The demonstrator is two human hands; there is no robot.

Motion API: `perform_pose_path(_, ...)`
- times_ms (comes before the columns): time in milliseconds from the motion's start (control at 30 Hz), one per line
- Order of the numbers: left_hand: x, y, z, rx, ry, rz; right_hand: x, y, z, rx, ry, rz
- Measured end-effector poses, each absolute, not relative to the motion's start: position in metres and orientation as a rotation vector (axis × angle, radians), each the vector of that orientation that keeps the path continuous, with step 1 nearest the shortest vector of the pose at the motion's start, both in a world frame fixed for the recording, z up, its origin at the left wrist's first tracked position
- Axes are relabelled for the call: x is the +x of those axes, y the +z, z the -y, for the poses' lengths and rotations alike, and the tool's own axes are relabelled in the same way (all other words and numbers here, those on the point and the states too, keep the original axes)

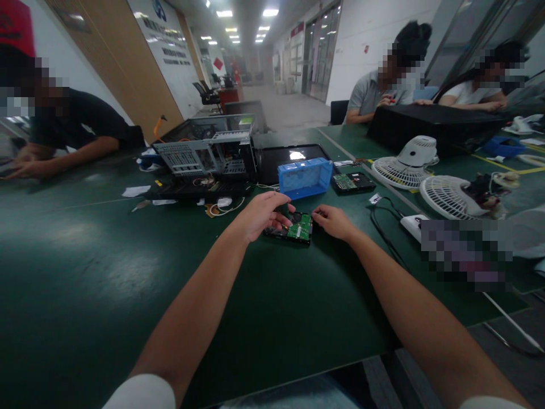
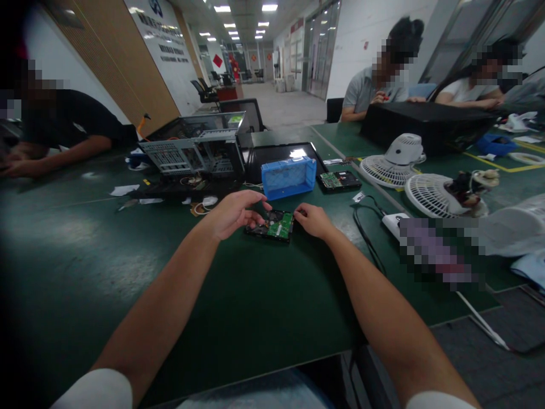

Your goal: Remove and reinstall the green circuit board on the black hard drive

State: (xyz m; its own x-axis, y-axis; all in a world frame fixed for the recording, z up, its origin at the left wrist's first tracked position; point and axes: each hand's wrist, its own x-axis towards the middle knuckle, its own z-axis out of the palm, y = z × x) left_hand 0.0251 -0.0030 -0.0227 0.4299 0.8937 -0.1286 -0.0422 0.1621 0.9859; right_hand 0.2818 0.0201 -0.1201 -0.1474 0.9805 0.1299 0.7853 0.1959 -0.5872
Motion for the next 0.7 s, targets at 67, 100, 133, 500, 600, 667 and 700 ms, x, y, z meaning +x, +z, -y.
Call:
perform_pose_path(67, 0.0247, -0.0243, 0.0016, 1.207, 0.827, -0.896, 0.282, -0.1205, -0.0206, -1.644, 0.524, 1.999)
perform_pose_path(100, 0.0246, -0.0249, 0.001, 1.204, 0.832, -0.895, 0.2821, -0.121, -0.0209, -1.643, 0.519, 2.0)
perform_pose_path(133, 0.0247, -0.0252, 0.0006, 1.204, 0.835, -0.892, 0.2823, -0.1216, -0.0212, -1.642, 0.515, 2.0)
perform_pose_path(500, 0.0284, -0.0199, 0.0061, 1.274, 0.806, -0.87, 0.2834, -0.1217, -0.0222, -1.653, 0.529, 1.998)
perform_pose_path(600, 0.0277, -0.0215, 0.0045, 1.282, 0.801, -0.867, 0.2822, -0.1206, -0.0218, -1.673, 0.524, 1.982)
perform_pose_path(667, 0.0274, -0.0232, 0.0031, 1.285, 0.799, -0.861, 0.2808, -0.1204, -0.0211, -1.696, 0.533, 1.945)
perform_pose_path(700, 0.0274, -0.0239, 0.0026, 1.289, 0.8, -0.858, 0.2801, -0.1203, -0.0206, -1.706, 0.54, 1.917)
